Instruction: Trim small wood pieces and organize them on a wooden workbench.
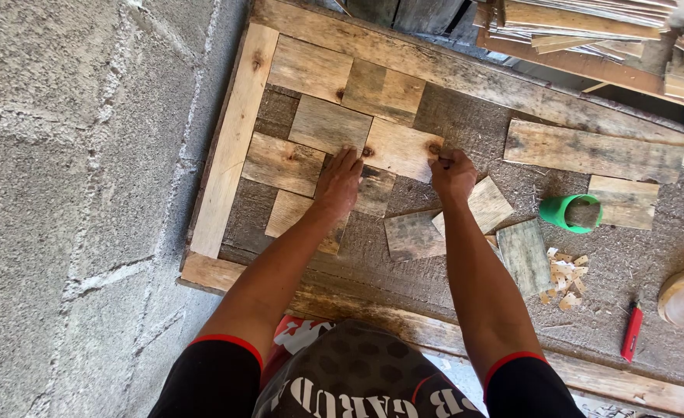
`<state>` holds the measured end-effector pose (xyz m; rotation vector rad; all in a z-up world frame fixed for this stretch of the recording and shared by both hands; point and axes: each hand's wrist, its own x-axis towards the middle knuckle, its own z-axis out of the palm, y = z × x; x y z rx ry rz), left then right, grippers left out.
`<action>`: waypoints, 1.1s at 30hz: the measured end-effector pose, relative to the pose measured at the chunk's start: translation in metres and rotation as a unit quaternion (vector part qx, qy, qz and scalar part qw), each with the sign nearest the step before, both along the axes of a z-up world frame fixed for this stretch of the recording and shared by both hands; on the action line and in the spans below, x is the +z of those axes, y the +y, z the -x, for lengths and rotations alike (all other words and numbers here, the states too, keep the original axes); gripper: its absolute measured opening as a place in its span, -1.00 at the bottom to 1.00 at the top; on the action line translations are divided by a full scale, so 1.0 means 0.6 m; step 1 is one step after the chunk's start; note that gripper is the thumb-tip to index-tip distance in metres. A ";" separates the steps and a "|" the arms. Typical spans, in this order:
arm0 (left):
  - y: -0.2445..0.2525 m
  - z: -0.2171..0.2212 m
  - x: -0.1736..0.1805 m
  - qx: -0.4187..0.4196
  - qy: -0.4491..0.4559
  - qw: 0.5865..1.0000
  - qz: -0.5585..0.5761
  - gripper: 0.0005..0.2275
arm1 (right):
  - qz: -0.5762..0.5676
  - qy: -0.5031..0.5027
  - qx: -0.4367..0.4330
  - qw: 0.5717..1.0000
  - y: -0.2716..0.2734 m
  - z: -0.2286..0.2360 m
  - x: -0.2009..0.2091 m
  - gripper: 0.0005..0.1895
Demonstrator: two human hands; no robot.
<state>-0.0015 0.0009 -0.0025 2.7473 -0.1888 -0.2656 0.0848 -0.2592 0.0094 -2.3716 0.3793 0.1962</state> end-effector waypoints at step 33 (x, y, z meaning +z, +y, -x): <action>0.053 0.271 0.044 0.200 -0.154 0.956 0.153 -0.51 | 0.368 0.080 0.563 0.736 -0.071 0.194 0.151 0.25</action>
